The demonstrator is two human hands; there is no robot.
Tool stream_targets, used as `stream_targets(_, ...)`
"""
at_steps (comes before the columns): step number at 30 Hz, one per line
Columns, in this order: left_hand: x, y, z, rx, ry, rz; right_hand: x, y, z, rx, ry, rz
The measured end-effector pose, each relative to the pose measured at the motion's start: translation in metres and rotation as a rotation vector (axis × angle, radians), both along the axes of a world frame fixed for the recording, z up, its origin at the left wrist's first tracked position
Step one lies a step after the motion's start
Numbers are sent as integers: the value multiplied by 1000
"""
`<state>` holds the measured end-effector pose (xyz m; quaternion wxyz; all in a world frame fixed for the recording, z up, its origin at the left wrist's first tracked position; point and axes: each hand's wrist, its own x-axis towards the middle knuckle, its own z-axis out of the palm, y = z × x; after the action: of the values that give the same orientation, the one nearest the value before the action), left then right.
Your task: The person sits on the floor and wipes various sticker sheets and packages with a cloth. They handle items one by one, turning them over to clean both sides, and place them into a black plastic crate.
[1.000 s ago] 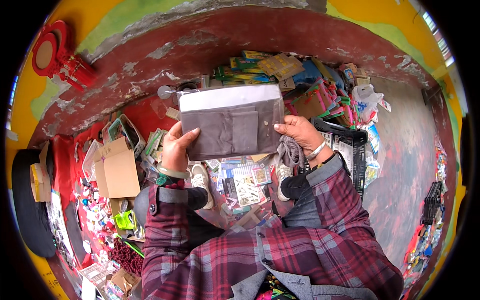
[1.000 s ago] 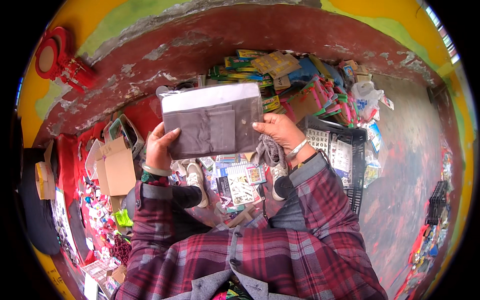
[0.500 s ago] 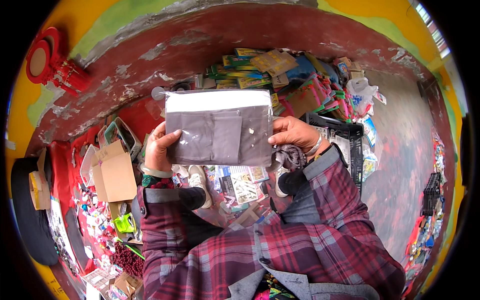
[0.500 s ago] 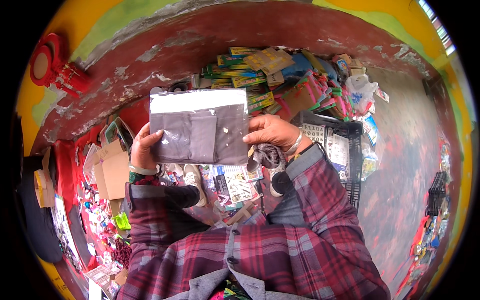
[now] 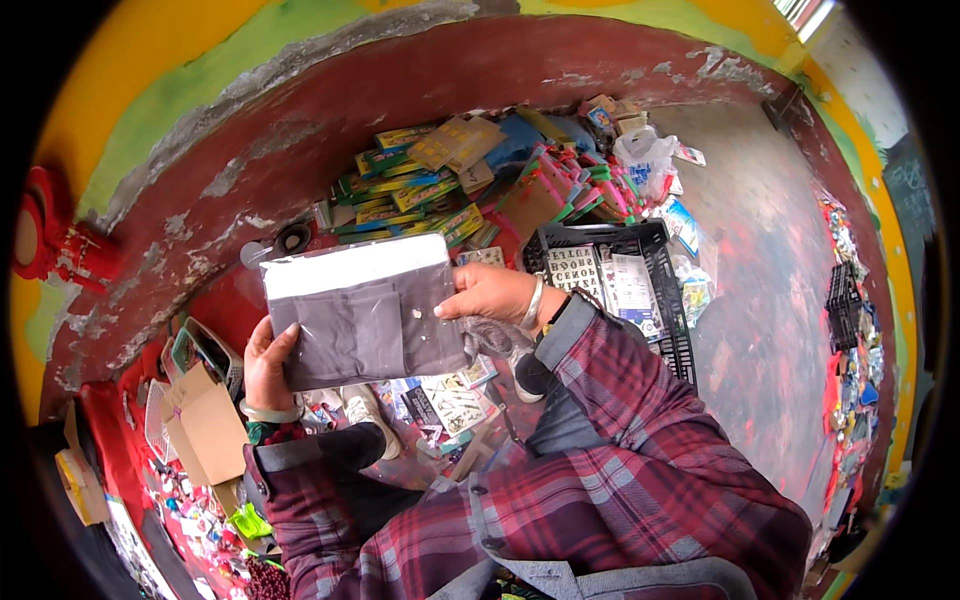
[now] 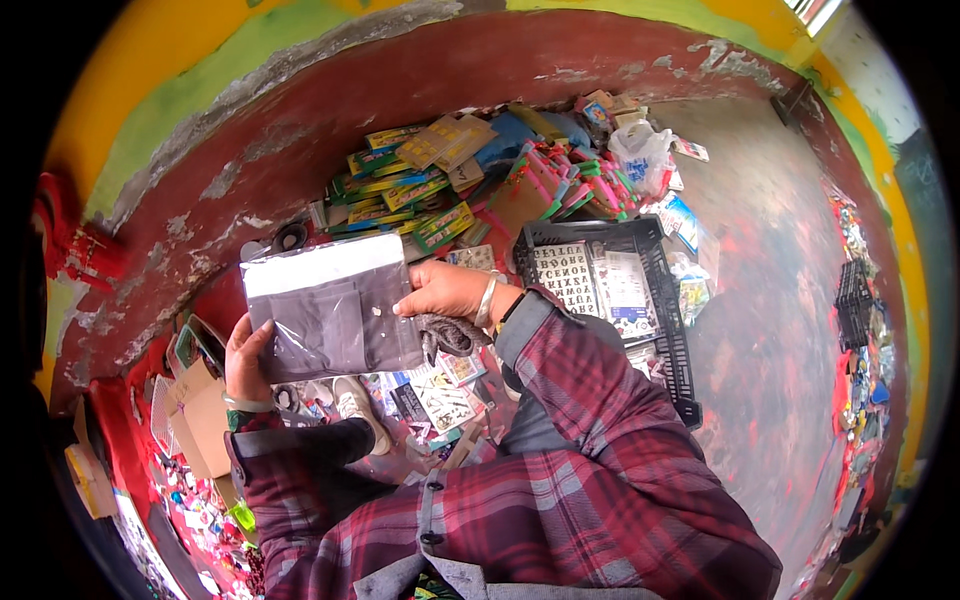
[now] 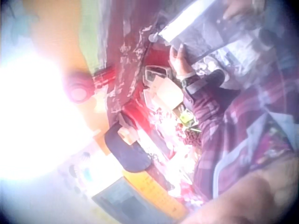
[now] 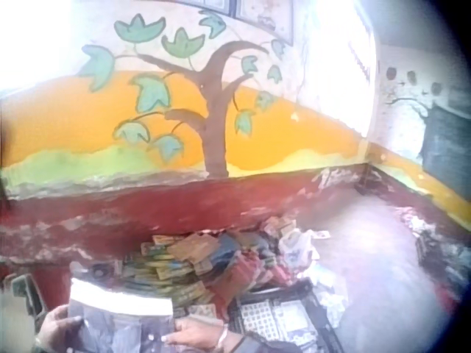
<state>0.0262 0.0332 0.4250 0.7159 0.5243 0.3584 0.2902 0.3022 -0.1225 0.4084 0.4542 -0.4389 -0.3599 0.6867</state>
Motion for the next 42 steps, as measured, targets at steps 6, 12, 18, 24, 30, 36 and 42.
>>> stream_targets(6,2,4,-11,54,6,-48,3,-1,-12,125,-94,-61)
stream_targets(12,1,2,-9,69,-50,-32,20,-11,11,-45,-128,37)
stream_targets(18,3,4,-17,91,5,-49,13,-10,0,-29,-43,-62)
stream_targets(24,-2,7,-35,150,62,10,7,-2,-4,-21,-152,-127)
stream_targets(30,21,-8,-42,454,514,-35,15,-4,-22,-65,-474,-317)
stream_targets(36,13,-13,-11,3,-140,-130,26,-6,-7,-79,-46,-389)
stream_targets(42,9,-14,-4,-353,-666,-140,28,-4,-7,-56,143,-419)
